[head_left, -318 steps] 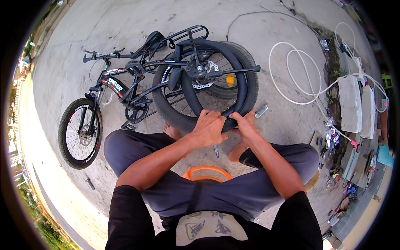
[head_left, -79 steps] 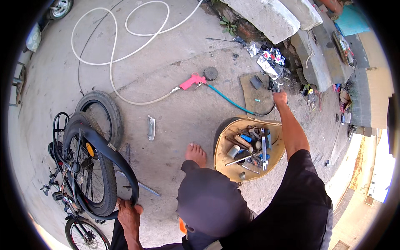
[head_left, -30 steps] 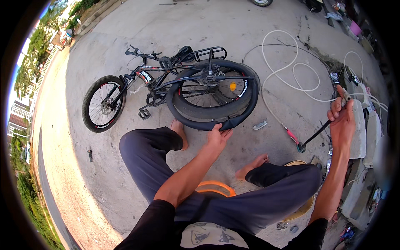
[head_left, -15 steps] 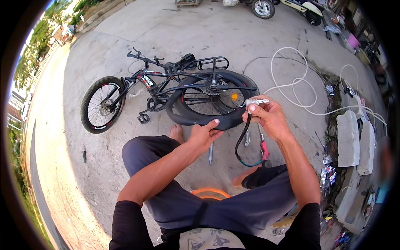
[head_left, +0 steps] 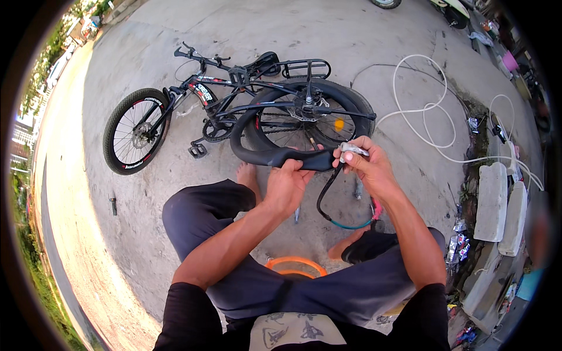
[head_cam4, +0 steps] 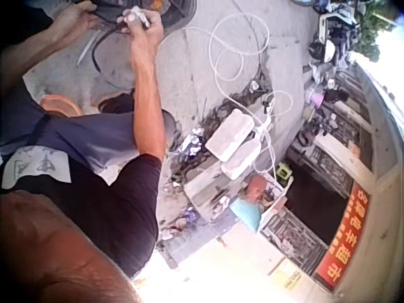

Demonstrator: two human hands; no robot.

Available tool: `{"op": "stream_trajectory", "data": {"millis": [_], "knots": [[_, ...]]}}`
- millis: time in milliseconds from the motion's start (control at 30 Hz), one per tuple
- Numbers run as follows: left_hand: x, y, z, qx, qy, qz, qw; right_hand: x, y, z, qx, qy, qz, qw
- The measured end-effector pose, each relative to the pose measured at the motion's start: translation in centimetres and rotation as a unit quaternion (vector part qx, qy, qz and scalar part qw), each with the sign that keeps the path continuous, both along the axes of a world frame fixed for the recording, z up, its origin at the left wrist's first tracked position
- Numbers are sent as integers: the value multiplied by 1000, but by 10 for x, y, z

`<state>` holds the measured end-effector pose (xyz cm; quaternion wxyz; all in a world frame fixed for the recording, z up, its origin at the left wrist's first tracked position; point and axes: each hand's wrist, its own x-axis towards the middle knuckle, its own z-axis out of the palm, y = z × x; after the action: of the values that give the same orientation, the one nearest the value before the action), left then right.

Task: The person uses a tire lever to pry the tire off a bicycle wheel, removes the inner tube, and then uses a hand pump to inflate the inner tube while holding it.

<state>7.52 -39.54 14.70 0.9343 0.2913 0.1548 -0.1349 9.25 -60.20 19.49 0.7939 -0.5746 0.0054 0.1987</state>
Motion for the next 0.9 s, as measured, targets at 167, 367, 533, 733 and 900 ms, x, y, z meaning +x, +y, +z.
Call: {"op": "stream_trajectory", "data": {"millis": [167,367,533,733,900], "knots": [[-2,8,30,-63,-20,-10,998,7,-3,12,-98,-83,-26,991],[-6,7,34,34,-34,6,999,-3,24,-15,-173,-60,140,973],[-13,-1,35,294,-59,-28,954,-8,24,-17,-175,-31,138,974],[-8,2,18,238,-51,-41,969,-8,15,-4,-118,-32,77,989],[-9,11,22,340,-71,-223,911,-14,18,4,-105,-27,111,988]]}}
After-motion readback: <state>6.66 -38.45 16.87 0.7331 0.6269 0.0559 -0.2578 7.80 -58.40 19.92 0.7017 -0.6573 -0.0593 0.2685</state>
